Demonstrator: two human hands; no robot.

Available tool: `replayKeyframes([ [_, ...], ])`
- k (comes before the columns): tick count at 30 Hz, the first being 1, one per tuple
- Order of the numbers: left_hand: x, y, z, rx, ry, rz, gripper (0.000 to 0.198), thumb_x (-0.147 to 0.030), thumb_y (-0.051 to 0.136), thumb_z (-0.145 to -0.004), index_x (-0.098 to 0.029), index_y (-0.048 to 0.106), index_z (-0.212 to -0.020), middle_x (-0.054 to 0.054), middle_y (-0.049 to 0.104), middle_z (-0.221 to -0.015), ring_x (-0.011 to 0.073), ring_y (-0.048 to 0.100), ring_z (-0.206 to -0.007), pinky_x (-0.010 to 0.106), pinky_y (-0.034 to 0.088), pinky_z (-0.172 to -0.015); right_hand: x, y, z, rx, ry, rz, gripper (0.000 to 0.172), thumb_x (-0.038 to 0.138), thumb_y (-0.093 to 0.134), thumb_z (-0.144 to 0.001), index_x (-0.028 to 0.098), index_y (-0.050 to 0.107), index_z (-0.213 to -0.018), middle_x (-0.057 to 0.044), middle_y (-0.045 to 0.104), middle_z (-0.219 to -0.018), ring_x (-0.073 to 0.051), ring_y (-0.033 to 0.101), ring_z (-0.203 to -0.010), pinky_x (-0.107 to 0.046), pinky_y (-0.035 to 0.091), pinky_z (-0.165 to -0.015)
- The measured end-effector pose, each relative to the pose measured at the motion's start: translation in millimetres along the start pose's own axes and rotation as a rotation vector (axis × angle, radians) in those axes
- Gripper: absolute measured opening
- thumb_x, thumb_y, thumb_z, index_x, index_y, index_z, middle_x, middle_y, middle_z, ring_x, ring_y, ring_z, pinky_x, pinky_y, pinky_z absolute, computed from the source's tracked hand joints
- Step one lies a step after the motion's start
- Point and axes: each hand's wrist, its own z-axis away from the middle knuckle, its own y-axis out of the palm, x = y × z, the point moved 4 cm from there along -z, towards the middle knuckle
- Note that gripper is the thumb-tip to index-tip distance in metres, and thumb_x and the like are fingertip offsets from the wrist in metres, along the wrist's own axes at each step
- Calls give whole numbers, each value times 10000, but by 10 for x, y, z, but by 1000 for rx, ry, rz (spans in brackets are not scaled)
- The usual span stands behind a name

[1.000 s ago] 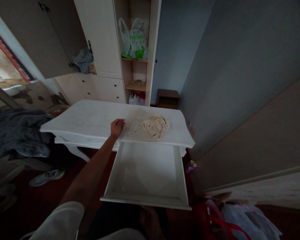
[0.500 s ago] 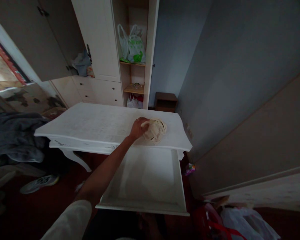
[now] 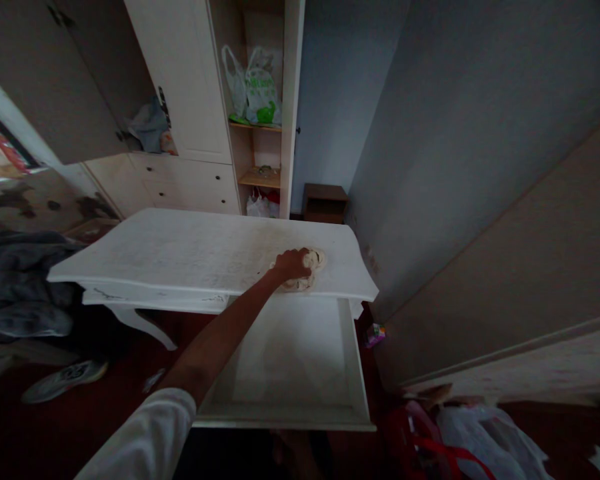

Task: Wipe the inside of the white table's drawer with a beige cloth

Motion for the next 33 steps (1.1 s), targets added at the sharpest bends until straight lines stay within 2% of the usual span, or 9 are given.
replayKeyframes([
  [5,61,10,695,-134,-60,35,605,-416,608,-768,-271,501,-1345,117,644,-1175,304,611,-1084,404,479,-883,196,8,123,-3,-40,-3,521,694,732,-627,182,710,-722,5,551,-519,-106,434,-451,-250,303,-481],
  [8,141,79,1128,-125,-57,81,587,-392,626,-767,-283,513,-1332,102,647,-1170,286,610,-1079,380,474,-887,306,69,176,31,-55,-32,524,686,741,-630,173,718,-734,0,570,-546,-105,437,-452,-260,328,-492],
  [11,264,207,1494,-127,-70,121,577,-371,634,-769,-283,524,-1329,96,647,-1195,279,611,-1081,372,473,-897,341,93,208,12,-49,-69,536,688,762,-603,175,714,-747,-5,596,-596,-95,426,-441,-261,325,-478],
  [15,516,443,1806,-111,-228,86,497,-366,642,-772,-266,602,-1257,104,669,-1191,295,610,-1098,388,463,-926,371,108,254,20,-45,-71,458,627,749,-686,182,724,-794,-5,595,-631,-110,475,-500,-267,370,-525],
  [18,656,551,1842,-178,-368,-21,429,-383,621,-794,-220,656,-1189,142,668,-1203,334,581,-1143,436,436,-964,408,113,278,3,-30,-74,451,623,769,-655,193,717,-781,-16,631,-687,-108,464,-486,-267,365,-498],
  [20,682,607,1758,-235,-396,-75,450,-389,600,-812,-203,642,-1220,161,641,-1253,341,553,-1182,445,424,-979,426,114,288,-19,-4,-70,457,622,780,-634,195,716,-781,-25,651,-719,-110,465,-489,-268,370,-489],
  [22,692,684,1618,-234,-410,-88,464,-396,574,-830,-189,628,-1242,174,629,-1268,340,546,-1187,442,433,-965,443,118,296,-33,11,-62,470,625,787,-620,187,718,-775,-29,654,-715,-114,475,-493,-270,380,-494],
  [27,764,881,1360,-167,-503,-9,441,-466,486,-871,-175,666,-1149,187,663,-1168,362,558,-1154,457,467,-888,510,163,321,-31,-34,-73,456,618,781,-637,183,722,-762,-15,626,-665,-114,476,-490,-269,375,-497],
  [33,704,1016,1359,-273,-594,113,497,-492,475,-870,-176,612,-1228,210,598,-1252,387,545,-1156,499,443,-881,526,174,342,-60,-20,-83,444,604,784,-648,180,714,-760,-6,606,-646,-119,487,-519,-268,389,-522],
])
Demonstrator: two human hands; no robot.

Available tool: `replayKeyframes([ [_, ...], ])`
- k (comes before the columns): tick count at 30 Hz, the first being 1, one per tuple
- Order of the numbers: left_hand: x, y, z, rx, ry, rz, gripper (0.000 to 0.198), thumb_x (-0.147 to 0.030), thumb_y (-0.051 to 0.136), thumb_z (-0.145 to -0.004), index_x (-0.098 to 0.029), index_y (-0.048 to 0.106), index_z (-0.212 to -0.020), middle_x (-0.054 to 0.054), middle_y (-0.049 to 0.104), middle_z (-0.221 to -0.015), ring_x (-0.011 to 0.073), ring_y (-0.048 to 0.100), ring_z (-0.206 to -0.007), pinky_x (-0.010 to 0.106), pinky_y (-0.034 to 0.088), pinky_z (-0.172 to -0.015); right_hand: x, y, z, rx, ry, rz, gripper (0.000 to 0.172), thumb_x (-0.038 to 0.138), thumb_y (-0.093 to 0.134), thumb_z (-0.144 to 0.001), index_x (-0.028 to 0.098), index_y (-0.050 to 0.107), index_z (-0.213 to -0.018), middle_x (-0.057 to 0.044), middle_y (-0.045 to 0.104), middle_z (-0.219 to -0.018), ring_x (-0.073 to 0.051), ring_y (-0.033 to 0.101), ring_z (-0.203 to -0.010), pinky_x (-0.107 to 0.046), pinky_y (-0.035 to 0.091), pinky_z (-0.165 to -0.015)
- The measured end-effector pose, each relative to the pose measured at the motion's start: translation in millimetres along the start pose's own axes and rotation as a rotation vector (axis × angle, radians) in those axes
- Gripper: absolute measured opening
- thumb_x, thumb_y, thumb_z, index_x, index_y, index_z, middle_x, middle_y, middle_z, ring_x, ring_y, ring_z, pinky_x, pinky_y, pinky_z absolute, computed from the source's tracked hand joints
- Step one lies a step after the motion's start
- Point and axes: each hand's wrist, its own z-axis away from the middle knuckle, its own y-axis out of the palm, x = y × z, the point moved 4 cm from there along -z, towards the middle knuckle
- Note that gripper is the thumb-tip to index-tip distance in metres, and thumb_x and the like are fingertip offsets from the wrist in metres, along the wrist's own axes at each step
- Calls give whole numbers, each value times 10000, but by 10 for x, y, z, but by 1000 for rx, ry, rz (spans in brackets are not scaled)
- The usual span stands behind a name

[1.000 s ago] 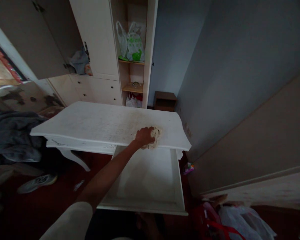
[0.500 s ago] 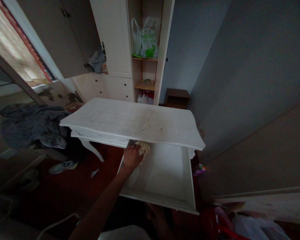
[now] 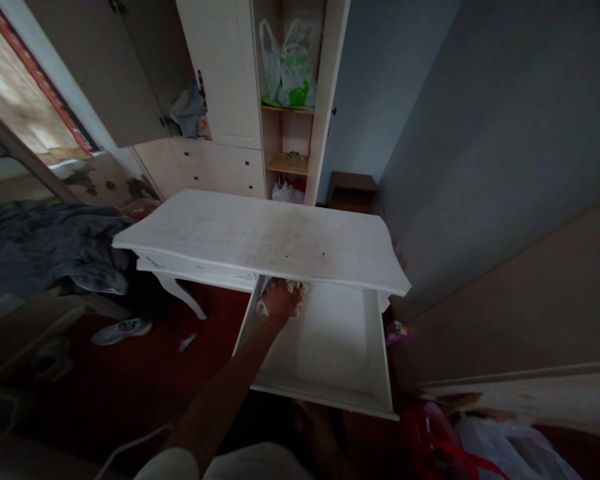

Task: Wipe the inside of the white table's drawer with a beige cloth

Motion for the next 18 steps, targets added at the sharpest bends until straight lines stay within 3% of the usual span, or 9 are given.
replayKeyframes([
  [8,-380,215,74,-32,-99,-7,528,-509,503,-844,-107,618,-1168,234,598,-1204,373,539,-1128,477,429,-885,-106,-66,-64,21,6,34,499,653,760,-639,171,701,-753,2,595,-623,-95,437,-453,-259,339,-480],
  [12,-652,342,188,-46,-44,3,541,-524,494,-852,-92,608,-1157,236,598,-1194,366,525,-1124,470,401,-897,-109,-63,-55,40,-23,110,495,665,686,-724,173,698,-774,18,538,-539,-117,457,-482,-264,352,-514],
  [18,-1065,495,348,-55,23,19,481,-486,528,-846,-90,598,-1110,186,616,-1145,323,526,-1103,450,389,-916,-154,-64,-89,38,-14,151,571,753,667,-655,184,650,-710,24,501,-521,-121,431,-481,-273,348,-515],
])
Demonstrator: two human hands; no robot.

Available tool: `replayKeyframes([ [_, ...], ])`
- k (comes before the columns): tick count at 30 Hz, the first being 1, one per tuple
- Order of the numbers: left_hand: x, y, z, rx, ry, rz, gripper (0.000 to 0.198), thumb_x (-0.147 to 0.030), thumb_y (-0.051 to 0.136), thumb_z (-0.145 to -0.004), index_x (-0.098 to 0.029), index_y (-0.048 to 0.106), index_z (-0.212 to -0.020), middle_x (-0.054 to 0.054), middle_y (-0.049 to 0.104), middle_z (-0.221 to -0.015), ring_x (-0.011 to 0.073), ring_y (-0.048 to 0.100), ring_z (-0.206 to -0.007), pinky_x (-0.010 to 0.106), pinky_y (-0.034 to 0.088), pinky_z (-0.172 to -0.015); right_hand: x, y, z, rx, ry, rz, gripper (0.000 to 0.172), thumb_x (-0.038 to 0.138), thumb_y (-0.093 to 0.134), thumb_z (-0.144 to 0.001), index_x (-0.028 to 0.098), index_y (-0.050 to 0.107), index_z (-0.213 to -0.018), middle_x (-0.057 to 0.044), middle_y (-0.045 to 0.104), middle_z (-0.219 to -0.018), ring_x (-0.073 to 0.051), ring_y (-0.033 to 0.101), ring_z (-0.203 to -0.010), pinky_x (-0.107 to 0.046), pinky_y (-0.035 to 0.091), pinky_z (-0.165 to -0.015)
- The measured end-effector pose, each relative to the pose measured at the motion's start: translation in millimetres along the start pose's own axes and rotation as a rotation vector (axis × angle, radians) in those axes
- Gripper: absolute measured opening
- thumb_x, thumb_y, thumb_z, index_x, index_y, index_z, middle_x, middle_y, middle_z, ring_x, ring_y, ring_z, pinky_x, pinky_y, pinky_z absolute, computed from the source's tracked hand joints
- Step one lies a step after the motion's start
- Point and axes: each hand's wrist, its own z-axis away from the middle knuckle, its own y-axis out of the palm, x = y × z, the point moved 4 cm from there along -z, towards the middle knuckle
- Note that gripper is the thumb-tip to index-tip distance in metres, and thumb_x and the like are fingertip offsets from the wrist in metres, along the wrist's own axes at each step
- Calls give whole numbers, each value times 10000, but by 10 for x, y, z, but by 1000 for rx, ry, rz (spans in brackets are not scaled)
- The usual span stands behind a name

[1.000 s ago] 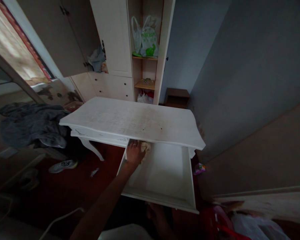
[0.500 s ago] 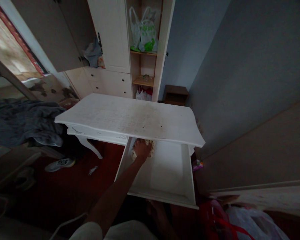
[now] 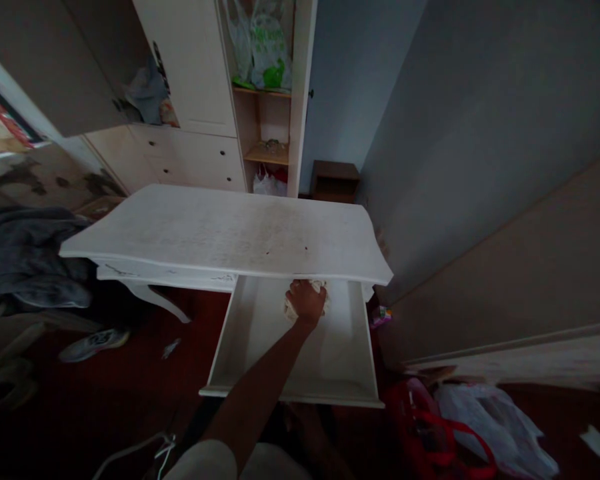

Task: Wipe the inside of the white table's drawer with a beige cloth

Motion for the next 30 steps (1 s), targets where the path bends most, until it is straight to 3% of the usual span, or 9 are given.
replayKeyframes([
  [6,-472,144,144,115,263,-3,465,-484,560,-849,-129,583,-1148,166,629,-1126,323,505,-1127,473,379,-935,18,12,-1,45,15,101,625,828,567,-668,211,555,-571,28,439,-470,-129,417,-466,-290,350,-525],
  [11,-703,188,191,212,384,-23,454,-484,569,-853,-156,588,-1166,160,622,-1136,327,486,-1150,490,368,-954,80,1,37,88,-14,145,589,732,551,-771,213,475,-503,20,453,-492,-131,448,-506,-303,388,-604],
  [19,-746,144,71,405,520,-96,387,-362,598,-808,-202,613,-1161,153,623,-1199,332,525,-1156,512,392,-935,56,-11,22,94,36,132,555,735,585,-732,202,578,-581,16,465,-483,-138,455,-499,-296,381,-572],
  [25,-777,84,44,505,647,-201,386,-268,553,-796,-202,618,-1170,157,624,-1209,330,553,-1149,522,418,-924,-46,-23,-37,65,54,72,618,807,631,-606,191,629,-657,32,451,-451,-124,417,-441,-277,350,-502],
  [30,-667,2,126,555,790,-218,363,-285,603,-763,-219,649,-1117,131,608,-1238,299,552,-1140,488,431,-937,-120,-51,-52,36,33,80,572,752,626,-675,182,659,-706,30,488,-471,-116,426,-444,-271,351,-517],
])
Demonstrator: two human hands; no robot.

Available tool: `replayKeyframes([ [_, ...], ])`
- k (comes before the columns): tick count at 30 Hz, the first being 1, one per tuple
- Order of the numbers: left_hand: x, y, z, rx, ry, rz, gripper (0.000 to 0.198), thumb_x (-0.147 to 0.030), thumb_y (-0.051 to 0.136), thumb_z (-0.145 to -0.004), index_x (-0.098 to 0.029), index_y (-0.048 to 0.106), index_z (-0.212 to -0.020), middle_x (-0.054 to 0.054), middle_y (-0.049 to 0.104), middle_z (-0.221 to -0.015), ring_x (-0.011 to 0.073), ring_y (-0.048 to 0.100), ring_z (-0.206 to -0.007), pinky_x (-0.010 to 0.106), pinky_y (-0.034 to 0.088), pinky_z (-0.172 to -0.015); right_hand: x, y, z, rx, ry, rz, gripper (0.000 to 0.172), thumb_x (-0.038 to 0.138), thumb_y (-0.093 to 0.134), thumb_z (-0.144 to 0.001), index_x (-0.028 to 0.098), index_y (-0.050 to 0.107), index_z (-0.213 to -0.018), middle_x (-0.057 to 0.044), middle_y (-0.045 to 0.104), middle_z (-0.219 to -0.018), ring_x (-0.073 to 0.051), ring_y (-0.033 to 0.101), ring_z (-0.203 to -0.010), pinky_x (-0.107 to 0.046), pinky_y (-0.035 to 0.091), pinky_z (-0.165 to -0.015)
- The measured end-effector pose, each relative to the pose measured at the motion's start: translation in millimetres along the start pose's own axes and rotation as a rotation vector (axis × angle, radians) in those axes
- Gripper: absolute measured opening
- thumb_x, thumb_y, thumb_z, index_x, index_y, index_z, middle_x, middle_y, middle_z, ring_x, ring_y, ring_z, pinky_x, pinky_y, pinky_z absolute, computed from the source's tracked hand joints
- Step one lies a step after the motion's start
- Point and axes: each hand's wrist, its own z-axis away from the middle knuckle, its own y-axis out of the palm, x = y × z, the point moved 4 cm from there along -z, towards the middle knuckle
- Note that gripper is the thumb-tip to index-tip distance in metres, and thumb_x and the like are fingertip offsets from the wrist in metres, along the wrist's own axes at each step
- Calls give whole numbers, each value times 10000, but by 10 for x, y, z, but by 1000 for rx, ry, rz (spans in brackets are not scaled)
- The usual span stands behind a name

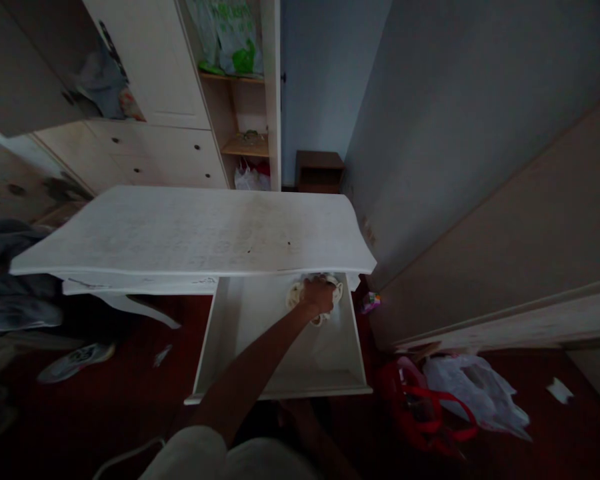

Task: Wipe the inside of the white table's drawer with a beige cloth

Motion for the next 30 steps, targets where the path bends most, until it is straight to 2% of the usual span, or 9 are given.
replayKeyframes([
  [4,-25,135,202,21,145,-24,360,-337,630,-761,-255,664,-1110,106,583,-1273,289,542,-1141,480,437,-928,-72,-17,-16,-10,-25,-26,571,742,623,-684,176,673,-744,23,511,-484,-120,434,-446,-271,345,-508],
  [8,-147,329,408,69,296,-25,333,-414,629,-781,-279,687,-1079,86,604,-1240,288,539,-1129,480,427,-924,-87,-24,-22,-40,-42,-50,531,706,631,-708,180,676,-763,12,540,-533,-125,443,-468,-275,355,-511],
  [12,-287,485,583,62,362,-22,281,-406,628,-780,-250,723,-993,99,647,-1166,290,555,-1095,476,426,-914,45,2,20,-48,-66,-69,493,666,662,-699,178,661,-765,13,550,-561,-125,452,-486,-272,369,-517],
  [15,-369,577,718,63,424,-8,292,-418,646,-765,-284,731,-1011,86,647,-1199,290,564,-1105,480,421,-930,151,23,49,-63,-72,-28,473,648,657,-711,177,642,-752,21,536,-541,-125,458,-488,-271,374,-530],
  [18,-441,633,854,109,514,-1,295,-357,655,-760,-315,731,-1043,76,652,-1213,291,570,-1124,485,407,-955,172,33,39,-85,-75,2,484,659,640,-721,183,584,-651,20,514,-489,-130,463,-475,-286,372,-542],
  [21,-471,614,941,143,504,25,296,-327,678,-740,-313,733,-1031,75,663,-1205,293,566,-1148,488,385,-989,145,37,6,-108,-106,-10,524,695,625,-714,187,554,-609,16,502,-461,-129,442,-447,-299,345,-516],
  [26,-424,519,1033,128,479,47,287,-309,647,-762,-294,734,-1035,92,681,-1160,305,576,-1145,509,399,-981,147,54,-11,-123,-141,-58,486,657,657,-720,175,604,-709,31,513,-489,-115,436,-440,-280,329,-490],
  [28,-313,504,1099,150,447,50,306,-300,640,-759,-296,734,-1051,98,687,-1148,311,589,-1129,506,426,-955,159,63,-9,-121,-140,-57,482,647,665,-711,166,636,-737,31,522,-502,-109,436,-434,-269,329,-479],
  [30,-98,500,1210,187,312,71,339,-307,645,-750,-305,727,-1079,95,691,-1139,309,605,-1109,481,457,-926,163,65,-9,-128,-135,-70,485,644,678,-686,163,657,-748,16,563,-549,-102,439,-431,-258,331,-464],
])
